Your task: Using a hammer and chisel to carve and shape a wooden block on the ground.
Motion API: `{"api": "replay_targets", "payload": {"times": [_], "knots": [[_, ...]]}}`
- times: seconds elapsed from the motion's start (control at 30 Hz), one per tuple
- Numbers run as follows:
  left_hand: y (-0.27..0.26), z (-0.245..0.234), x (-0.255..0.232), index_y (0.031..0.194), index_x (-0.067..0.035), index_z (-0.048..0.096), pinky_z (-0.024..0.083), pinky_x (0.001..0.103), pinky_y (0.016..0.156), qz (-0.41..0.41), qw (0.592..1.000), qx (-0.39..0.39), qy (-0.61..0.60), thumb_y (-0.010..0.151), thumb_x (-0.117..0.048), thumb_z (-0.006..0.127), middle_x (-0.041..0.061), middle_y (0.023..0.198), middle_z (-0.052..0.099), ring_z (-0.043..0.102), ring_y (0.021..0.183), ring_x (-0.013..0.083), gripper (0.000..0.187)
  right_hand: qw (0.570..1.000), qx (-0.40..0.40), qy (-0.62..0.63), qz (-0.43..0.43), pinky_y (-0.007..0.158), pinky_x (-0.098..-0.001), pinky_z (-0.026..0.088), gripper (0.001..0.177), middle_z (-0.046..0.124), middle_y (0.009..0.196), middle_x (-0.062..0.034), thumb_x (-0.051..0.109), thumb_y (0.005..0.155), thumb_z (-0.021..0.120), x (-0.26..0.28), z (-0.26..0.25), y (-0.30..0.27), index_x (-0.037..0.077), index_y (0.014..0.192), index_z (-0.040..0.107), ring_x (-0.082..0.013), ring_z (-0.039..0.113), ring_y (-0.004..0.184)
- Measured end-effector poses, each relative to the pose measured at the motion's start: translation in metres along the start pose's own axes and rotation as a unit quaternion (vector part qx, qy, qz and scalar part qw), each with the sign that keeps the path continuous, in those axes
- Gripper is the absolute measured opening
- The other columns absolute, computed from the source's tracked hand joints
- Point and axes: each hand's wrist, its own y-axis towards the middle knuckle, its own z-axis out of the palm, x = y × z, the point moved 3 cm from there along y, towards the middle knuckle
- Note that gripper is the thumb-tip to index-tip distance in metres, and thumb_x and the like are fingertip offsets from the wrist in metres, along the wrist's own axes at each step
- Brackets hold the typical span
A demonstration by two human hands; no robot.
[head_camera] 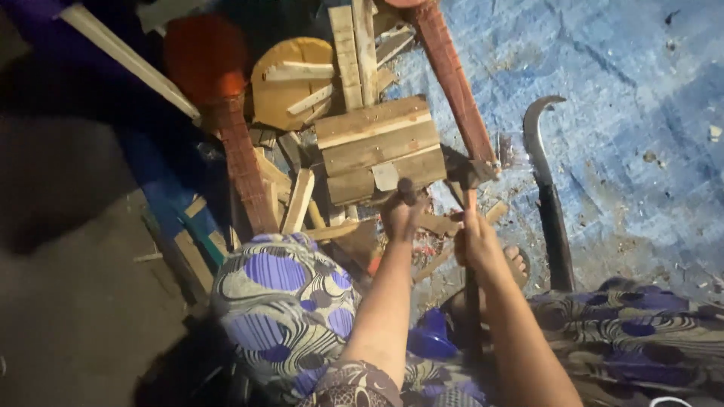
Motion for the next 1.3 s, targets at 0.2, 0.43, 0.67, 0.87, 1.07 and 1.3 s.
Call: {"api": "replay_targets", "payload": {"times": [0.2,0.43,0.67,0.87,1.07,1.3], "knots": [[0.024,0.004,0.04,0.104,-0.002,0.075,0.058,0.048,0.092,-0.073,0.993,-0.095,0.001,0.079,-0.038,0.083,0.021,0.1,0.077,0.074,0.106,0.0357,0.045,0.992,-0.066,0.026,0.105,0.03,-0.0373,0.044,0.049,0.054,0.051,-0.0105,0.045,0.109,0.051,-0.133,-0.013,0.064,-0.002,0.109,0.067,-0.0233,0.055,0.035],[0.027,0.001,0.035,0.101,0.004,0.076,0.059,0.051,0.088,-0.055,0.987,-0.149,-0.006,0.075,-0.036,0.086,0.024,0.096,0.076,0.074,0.101,0.0399,0.049,0.966,-0.01,-0.166,0.196,0.099,-0.0533,0.051,0.06,0.073,0.107,-0.0289,0.054,0.102,0.047,-0.112,0.005,0.032,0.005,0.113,0.079,-0.0404,0.07,0.108],[0.021,0.007,0.04,0.09,-0.002,0.075,0.06,0.054,0.079,0.0,0.984,-0.176,0.02,0.072,-0.032,0.089,0.02,0.084,0.076,0.075,0.089,0.0419,0.038,0.961,-0.022,0.021,0.276,0.039,-0.0412,0.046,0.053,0.052,0.055,-0.0095,0.045,0.105,0.053,-0.183,0.001,0.059,-0.003,0.116,0.07,-0.0255,0.054,0.041],[0.022,0.012,0.04,0.089,-0.004,0.075,0.06,0.053,0.078,-0.004,0.984,-0.176,0.031,0.07,-0.036,0.086,0.019,0.082,0.076,0.075,0.088,0.0403,0.039,0.955,0.023,-0.132,0.266,0.087,-0.0546,0.055,0.052,0.073,0.098,-0.0261,0.044,0.106,0.047,-0.171,0.011,0.045,0.003,0.116,0.077,-0.0386,0.073,0.092],[0.026,0.008,0.034,0.091,-0.004,0.073,0.061,0.051,0.078,0.0,0.979,-0.201,0.042,0.07,-0.036,0.087,0.018,0.082,0.075,0.075,0.087,0.0392,0.041,0.965,-0.035,-0.069,0.249,0.037,-0.0439,0.05,0.043,0.058,0.059,-0.0133,0.04,0.101,0.058,-0.193,0.011,0.078,-0.001,0.106,0.071,-0.0267,0.059,0.04],[0.026,0.004,0.033,0.086,-0.006,0.074,0.061,0.052,0.074,0.018,0.982,-0.187,0.028,0.071,-0.032,0.085,0.016,0.078,0.075,0.076,0.084,0.0387,0.032,0.971,-0.018,-0.055,0.231,0.035,-0.0361,0.043,0.045,0.05,0.059,-0.007,0.037,0.104,0.052,-0.157,0.025,0.065,-0.005,0.112,0.066,-0.0192,0.052,0.04]]}}
